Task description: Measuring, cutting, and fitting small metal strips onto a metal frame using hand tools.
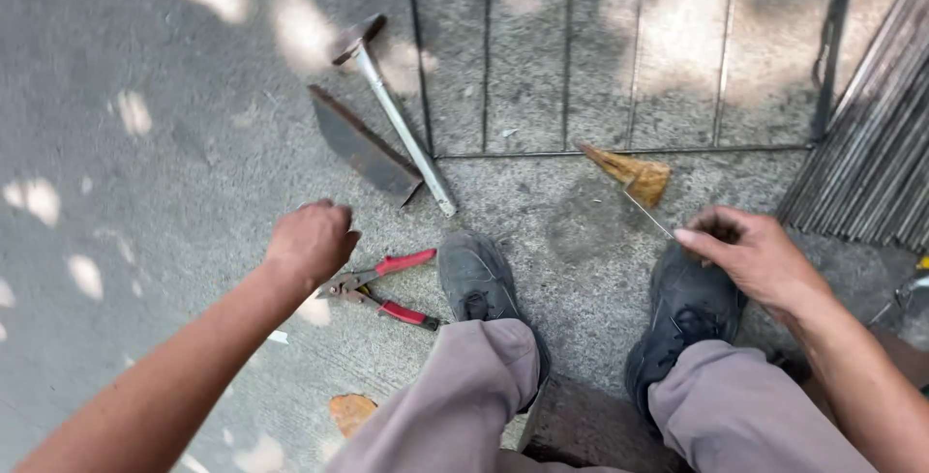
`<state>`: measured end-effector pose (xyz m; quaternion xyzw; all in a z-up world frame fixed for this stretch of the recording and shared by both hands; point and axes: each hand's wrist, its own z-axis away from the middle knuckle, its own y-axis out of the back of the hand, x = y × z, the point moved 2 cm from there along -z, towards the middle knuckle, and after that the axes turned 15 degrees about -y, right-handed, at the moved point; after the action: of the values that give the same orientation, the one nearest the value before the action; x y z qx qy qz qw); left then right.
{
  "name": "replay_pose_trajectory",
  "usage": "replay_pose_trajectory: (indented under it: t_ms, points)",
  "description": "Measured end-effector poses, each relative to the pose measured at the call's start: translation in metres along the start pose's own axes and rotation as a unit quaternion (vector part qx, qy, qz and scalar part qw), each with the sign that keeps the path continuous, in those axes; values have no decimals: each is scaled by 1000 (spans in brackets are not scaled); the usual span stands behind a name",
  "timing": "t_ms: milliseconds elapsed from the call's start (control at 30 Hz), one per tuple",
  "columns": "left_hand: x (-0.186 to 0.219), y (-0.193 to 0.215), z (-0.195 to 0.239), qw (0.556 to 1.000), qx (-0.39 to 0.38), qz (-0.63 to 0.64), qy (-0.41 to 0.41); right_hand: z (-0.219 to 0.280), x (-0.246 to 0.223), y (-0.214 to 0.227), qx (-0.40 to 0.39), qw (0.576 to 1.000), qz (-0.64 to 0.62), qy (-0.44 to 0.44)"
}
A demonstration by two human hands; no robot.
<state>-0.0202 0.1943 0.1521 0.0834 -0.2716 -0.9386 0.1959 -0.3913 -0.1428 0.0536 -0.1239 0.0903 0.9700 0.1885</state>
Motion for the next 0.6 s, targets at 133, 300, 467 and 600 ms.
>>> replay_pose_trajectory:
  t_ms: [133,300,467,600]
  points:
    - [-5,-81,16,985,26,115,123,4,6,8,-31,989,-124,-78]
    - [49,-201,54,816,308,321,369,-25,54,42,-114,962,-246,-20]
    - [125,-272,82,782,137,462,396,-31,75,46,-145,946,-291,19]
    - [196,-398,116,771,154,515,343,-23,67,34,-188,932,-310,22]
